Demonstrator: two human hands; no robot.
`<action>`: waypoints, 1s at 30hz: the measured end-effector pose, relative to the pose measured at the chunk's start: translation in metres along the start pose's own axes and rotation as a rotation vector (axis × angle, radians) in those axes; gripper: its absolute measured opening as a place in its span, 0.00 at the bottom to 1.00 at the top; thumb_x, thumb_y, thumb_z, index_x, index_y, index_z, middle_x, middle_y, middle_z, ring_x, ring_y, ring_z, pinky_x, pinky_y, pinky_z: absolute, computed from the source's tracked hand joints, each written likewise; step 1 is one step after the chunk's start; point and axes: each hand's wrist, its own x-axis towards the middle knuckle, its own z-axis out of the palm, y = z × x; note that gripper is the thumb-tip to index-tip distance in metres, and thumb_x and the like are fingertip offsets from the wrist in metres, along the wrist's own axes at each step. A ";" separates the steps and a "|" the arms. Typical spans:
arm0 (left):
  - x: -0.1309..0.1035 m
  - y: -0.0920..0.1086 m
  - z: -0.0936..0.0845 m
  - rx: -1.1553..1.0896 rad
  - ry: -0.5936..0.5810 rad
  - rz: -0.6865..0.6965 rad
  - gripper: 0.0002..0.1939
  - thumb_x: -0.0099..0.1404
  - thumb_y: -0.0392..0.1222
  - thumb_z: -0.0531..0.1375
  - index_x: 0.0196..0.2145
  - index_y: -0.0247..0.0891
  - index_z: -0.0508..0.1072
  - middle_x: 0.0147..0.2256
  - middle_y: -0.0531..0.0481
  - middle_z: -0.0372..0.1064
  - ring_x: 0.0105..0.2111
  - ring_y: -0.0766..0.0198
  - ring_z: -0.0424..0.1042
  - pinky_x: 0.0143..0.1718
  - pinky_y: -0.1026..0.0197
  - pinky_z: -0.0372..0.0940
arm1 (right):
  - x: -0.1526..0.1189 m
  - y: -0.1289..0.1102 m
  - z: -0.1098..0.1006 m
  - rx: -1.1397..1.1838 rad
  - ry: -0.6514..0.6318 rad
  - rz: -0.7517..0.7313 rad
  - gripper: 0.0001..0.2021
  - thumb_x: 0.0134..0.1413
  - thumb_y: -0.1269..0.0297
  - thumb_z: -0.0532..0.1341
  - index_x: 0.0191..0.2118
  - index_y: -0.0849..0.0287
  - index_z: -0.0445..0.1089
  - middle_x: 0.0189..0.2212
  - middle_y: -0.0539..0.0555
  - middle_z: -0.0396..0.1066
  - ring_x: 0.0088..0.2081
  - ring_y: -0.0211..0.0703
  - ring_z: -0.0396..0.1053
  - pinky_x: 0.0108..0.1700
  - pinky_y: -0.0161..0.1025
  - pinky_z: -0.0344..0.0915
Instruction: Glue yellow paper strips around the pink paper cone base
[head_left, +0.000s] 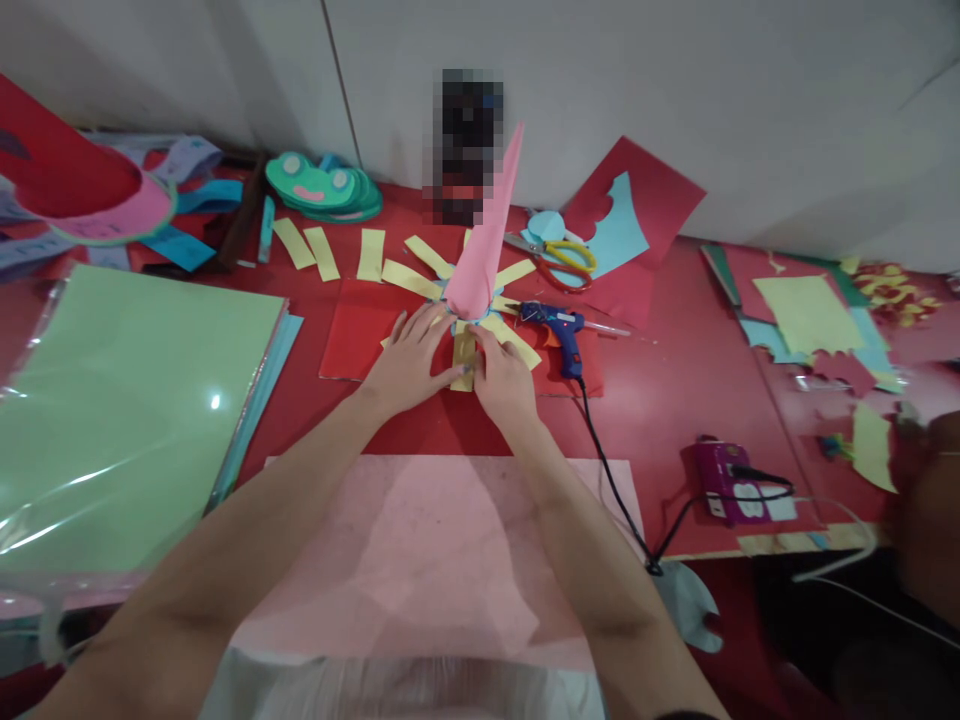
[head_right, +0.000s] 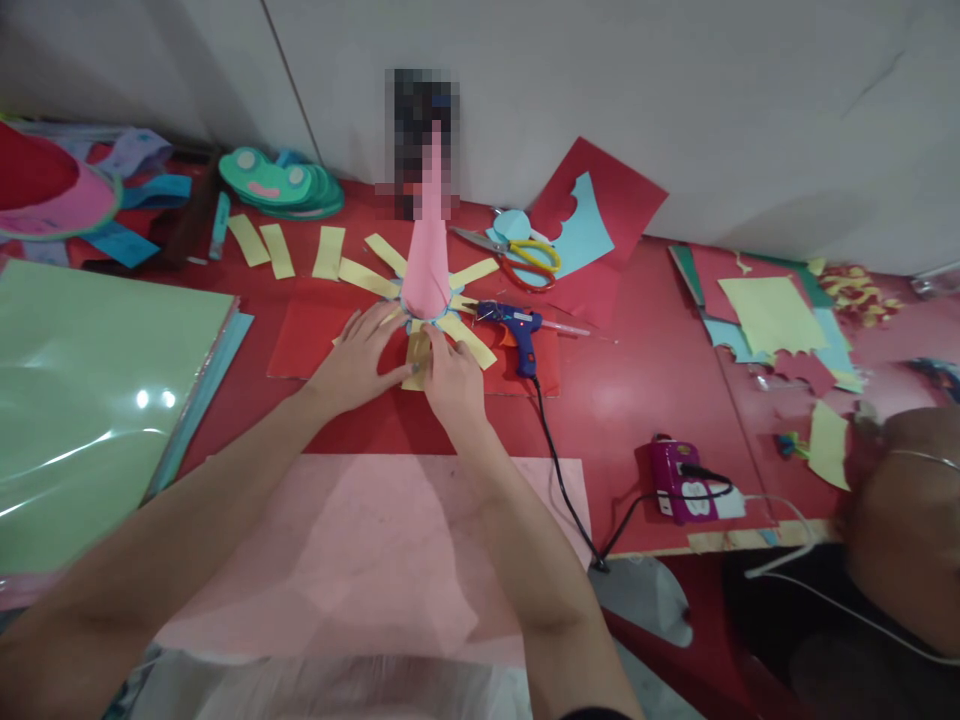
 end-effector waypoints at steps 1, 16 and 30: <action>0.001 0.000 0.000 -0.014 0.015 -0.016 0.32 0.64 0.53 0.52 0.61 0.38 0.53 0.64 0.42 0.48 0.64 0.52 0.45 0.64 0.44 0.41 | 0.000 0.000 0.000 -0.005 -0.009 0.001 0.22 0.58 0.72 0.47 0.58 0.59 0.59 0.35 0.59 0.72 0.40 0.47 0.65 0.40 0.41 0.63; 0.002 0.002 0.002 0.025 -0.011 -0.041 0.32 0.62 0.49 0.54 0.61 0.39 0.53 0.63 0.42 0.50 0.64 0.51 0.47 0.64 0.41 0.40 | -0.002 -0.002 -0.002 0.037 0.017 -0.014 0.20 0.59 0.71 0.47 0.54 0.58 0.64 0.28 0.57 0.69 0.36 0.48 0.64 0.39 0.42 0.62; 0.002 0.000 0.001 0.018 -0.008 -0.034 0.31 0.62 0.47 0.54 0.61 0.40 0.53 0.63 0.42 0.50 0.63 0.51 0.47 0.63 0.41 0.40 | -0.003 0.001 0.000 0.212 0.160 -0.036 0.16 0.59 0.70 0.48 0.51 0.57 0.64 0.47 0.58 0.69 0.48 0.46 0.66 0.47 0.42 0.63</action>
